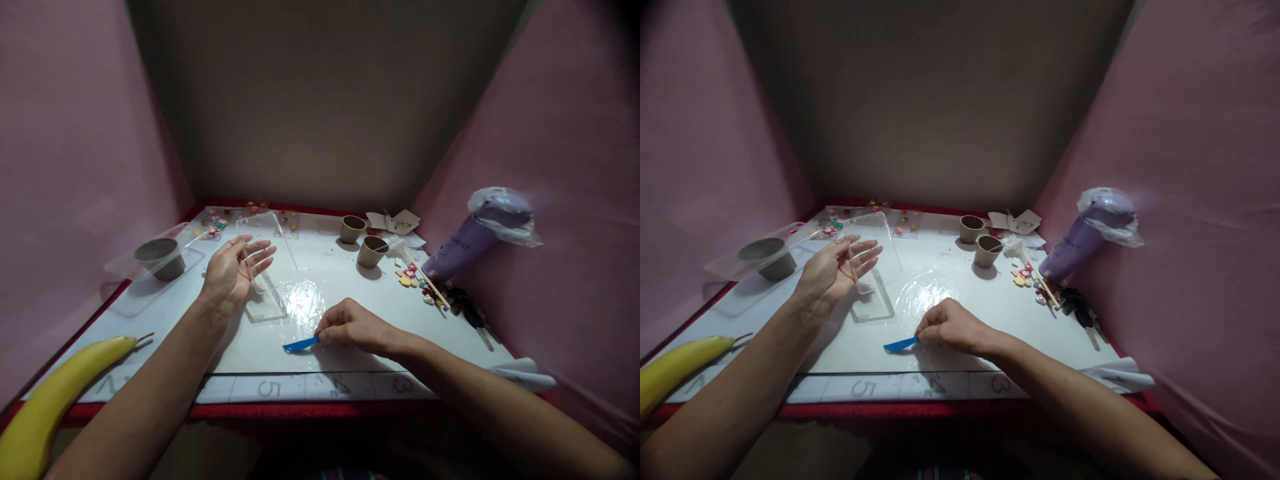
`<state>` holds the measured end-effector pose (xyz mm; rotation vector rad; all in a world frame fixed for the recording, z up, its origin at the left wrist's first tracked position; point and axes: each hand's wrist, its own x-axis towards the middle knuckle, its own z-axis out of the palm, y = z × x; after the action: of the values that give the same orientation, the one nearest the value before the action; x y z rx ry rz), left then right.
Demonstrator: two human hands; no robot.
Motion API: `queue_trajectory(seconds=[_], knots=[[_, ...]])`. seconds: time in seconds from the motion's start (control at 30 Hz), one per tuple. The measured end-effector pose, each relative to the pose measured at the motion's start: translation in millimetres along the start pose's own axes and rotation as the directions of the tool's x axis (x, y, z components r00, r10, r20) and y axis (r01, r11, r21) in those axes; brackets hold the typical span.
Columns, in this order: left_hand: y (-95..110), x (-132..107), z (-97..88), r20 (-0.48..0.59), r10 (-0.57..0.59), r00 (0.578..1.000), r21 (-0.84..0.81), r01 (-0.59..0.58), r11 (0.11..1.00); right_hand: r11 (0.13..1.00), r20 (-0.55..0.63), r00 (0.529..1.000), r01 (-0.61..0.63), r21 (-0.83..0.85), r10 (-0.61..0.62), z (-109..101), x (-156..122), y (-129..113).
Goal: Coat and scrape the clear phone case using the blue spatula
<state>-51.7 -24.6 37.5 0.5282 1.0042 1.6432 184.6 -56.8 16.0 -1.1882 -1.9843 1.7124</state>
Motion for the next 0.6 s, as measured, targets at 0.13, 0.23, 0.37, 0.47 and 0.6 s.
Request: queue_trajectory(seconds=[0.13,0.23,0.37,0.47,0.6], knots=[[0,-2,1.0,0.036,-0.015,0.999,0.022,0.014,1.0,0.972,-0.012,1.0,-0.015,0.236,0.019,-3,-6,-8],[-1,-6,3.7,0.109,-0.059,0.992,0.069,0.051,0.996,0.964,-0.267,0.948,0.218,0.153,-0.172,-8,-9,-21],[-4,-14,9.4,0.187,-0.194,0.963,0.135,0.17,0.976,0.805,-0.465,0.664,0.411,-0.428,-0.586,-16,-1,-28],[-6,-18,12.2,0.239,-0.291,0.926,0.176,0.253,0.951,0.41,-0.254,0.458,0.282,-0.868,-0.852,-21,12,-19],[-7,-19,12.3,0.265,-0.339,0.903,0.185,0.297,0.937,-0.168,0.181,0.382,0.068,-0.983,-0.906,-22,19,-8]])
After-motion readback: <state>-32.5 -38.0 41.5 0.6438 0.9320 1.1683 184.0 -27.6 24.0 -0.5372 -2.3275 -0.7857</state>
